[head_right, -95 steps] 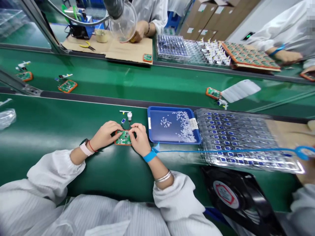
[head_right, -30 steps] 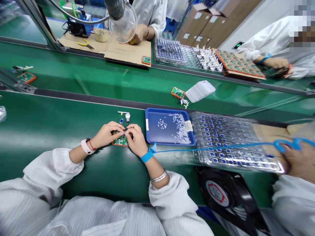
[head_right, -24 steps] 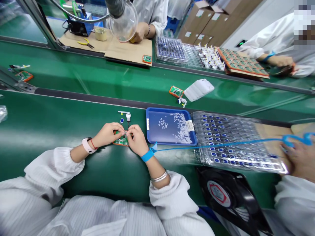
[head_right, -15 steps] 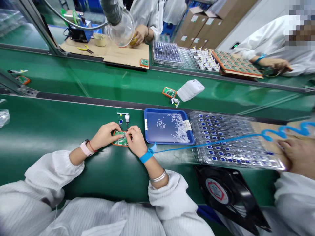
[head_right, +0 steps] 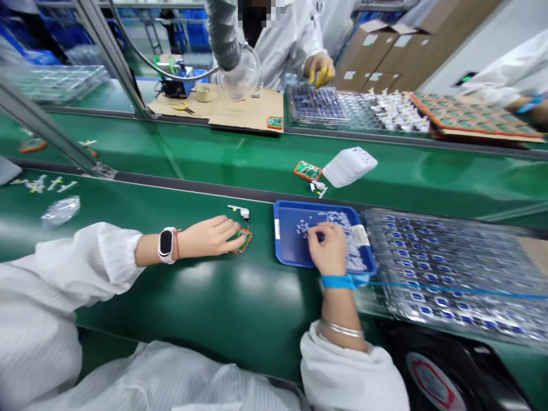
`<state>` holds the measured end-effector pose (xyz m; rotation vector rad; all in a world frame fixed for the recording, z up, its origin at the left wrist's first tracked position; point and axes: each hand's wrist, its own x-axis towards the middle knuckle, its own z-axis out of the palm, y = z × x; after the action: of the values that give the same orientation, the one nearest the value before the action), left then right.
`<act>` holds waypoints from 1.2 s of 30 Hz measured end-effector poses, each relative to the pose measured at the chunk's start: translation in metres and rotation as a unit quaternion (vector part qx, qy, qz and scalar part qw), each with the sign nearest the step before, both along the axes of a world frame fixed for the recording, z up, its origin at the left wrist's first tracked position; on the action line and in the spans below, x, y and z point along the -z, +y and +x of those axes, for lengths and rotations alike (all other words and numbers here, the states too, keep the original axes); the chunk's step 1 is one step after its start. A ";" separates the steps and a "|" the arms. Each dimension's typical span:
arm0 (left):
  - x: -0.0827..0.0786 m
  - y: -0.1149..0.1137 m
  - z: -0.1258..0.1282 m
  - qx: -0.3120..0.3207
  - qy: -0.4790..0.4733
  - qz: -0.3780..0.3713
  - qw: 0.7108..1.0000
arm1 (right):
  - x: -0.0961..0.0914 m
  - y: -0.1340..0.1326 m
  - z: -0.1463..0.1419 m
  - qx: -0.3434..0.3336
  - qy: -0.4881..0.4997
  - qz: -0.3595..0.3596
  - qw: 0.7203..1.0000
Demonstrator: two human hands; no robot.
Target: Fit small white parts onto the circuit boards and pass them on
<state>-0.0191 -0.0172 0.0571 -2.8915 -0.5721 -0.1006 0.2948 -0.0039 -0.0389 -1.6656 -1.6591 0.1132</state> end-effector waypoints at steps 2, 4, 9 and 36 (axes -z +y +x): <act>-0.008 0.002 0.001 0.014 -0.003 0.008 1.000 | 0.010 0.004 0.010 0.009 -0.016 -0.010 1.000; -0.012 0.003 0.001 0.017 -0.001 0.004 1.000 | 0.015 0.006 0.015 0.016 -0.030 -0.011 0.999; -0.013 0.003 -0.003 0.034 0.021 0.035 0.999 | 0.019 0.008 0.016 0.034 -0.055 -0.015 0.998; 0.031 0.186 -0.075 -0.528 -0.218 0.018 0.821 | 0.007 0.003 0.001 0.064 -0.092 -0.040 0.993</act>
<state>-0.0939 0.1692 0.0264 -2.0743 -2.0846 -0.5800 0.2959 -0.0013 -0.0459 -1.8861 -1.6958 -0.0392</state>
